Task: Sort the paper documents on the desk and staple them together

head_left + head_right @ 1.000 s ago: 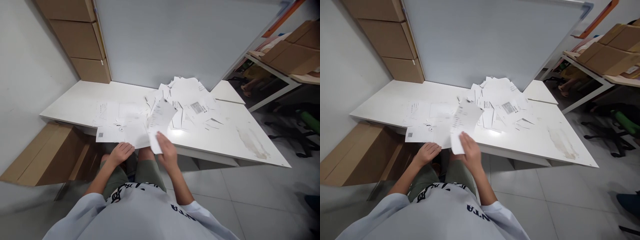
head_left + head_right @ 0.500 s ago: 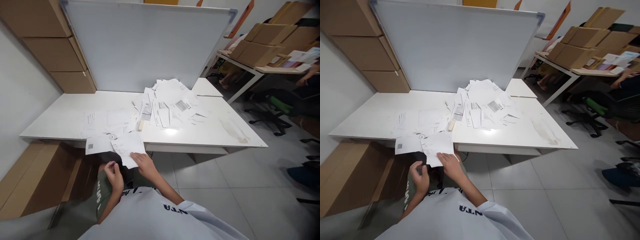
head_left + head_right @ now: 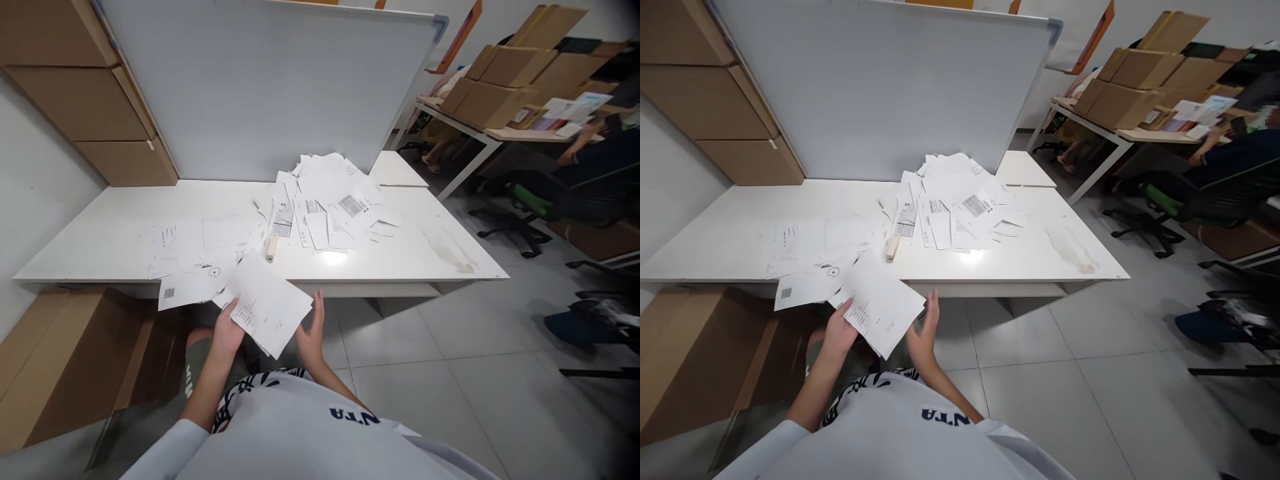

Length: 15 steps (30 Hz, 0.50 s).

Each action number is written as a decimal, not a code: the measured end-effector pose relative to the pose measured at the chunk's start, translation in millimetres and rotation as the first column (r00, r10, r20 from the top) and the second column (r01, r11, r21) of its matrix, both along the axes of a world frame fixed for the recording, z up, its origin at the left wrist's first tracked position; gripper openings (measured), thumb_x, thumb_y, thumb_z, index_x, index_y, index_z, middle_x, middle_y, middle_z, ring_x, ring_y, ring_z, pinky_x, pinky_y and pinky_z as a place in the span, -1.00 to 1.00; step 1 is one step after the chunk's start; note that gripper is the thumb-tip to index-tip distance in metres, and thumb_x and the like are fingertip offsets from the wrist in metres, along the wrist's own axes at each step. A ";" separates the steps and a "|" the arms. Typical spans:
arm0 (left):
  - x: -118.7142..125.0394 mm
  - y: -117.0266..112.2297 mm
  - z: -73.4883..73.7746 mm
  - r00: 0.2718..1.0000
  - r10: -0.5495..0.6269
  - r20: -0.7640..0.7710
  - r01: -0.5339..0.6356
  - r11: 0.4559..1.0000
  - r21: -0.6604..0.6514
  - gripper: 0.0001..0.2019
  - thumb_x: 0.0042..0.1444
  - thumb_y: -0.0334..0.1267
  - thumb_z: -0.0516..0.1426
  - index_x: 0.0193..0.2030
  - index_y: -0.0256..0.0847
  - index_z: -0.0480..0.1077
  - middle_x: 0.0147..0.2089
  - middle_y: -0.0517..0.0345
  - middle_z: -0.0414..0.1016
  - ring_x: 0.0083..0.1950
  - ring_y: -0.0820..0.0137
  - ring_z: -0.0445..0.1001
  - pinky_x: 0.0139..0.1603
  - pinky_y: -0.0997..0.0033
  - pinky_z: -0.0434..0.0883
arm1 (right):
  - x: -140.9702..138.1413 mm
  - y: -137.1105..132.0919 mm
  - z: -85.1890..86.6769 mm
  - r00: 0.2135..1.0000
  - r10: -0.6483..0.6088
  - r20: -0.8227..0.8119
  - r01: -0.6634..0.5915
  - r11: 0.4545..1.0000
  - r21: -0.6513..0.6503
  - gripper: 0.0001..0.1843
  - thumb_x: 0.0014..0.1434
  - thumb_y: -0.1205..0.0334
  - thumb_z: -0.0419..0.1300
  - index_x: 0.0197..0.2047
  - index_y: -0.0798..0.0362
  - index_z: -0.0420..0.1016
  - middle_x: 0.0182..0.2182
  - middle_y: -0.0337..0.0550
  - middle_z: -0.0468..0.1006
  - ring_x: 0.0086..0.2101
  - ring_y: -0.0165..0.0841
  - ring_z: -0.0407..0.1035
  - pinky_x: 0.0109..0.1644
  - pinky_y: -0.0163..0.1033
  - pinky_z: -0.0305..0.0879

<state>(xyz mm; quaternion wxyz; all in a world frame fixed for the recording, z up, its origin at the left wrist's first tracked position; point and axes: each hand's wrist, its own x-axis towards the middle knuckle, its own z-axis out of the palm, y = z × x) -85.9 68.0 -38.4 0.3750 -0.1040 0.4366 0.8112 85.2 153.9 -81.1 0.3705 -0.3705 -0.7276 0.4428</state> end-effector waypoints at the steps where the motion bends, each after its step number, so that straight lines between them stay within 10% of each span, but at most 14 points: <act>1: 3.3 3.3 0.7 1.000 0.001 0.021 -0.001 1.000 -0.004 -0.75 0.15 -0.43 0.12 -0.05 -0.24 0.50 -0.03 0.01 0.62 0.07 0.24 0.56 0.16 0.22 0.49 | -2.4 -6.3 -2.0 0.991 -0.083 -0.107 0.058 0.974 -0.217 -0.30 0.31 -0.04 -0.04 0.44 0.00 -0.03 0.31 0.11 0.26 0.29 -0.09 0.17 0.24 0.15 0.21; 4: 15.6 12.4 -1.6 0.994 0.013 0.106 -0.012 1.000 -0.004 -0.80 0.18 -0.39 0.10 -0.09 -0.25 0.50 -0.02 0.00 0.61 0.10 0.26 0.55 0.17 0.22 0.49 | -8.9 -20.7 2.1 0.908 -0.108 -0.406 -0.159 0.807 -0.569 -0.29 0.32 -0.18 -0.15 0.38 0.06 0.08 0.23 0.16 0.37 0.17 -0.14 0.35 0.15 0.03 0.34; 15: 49.8 59.2 6.8 0.981 0.090 -0.173 -0.085 0.996 0.036 -0.70 0.24 -0.18 0.12 0.08 -0.17 0.41 0.24 -0.02 0.44 0.30 0.22 0.38 0.31 0.15 0.36 | -14.6 28.5 46.9 0.782 -0.038 -0.622 -0.431 0.687 -0.585 -0.19 0.01 -0.31 0.26 0.21 0.00 0.38 0.18 0.02 0.45 0.11 -0.04 0.40 0.10 0.02 0.39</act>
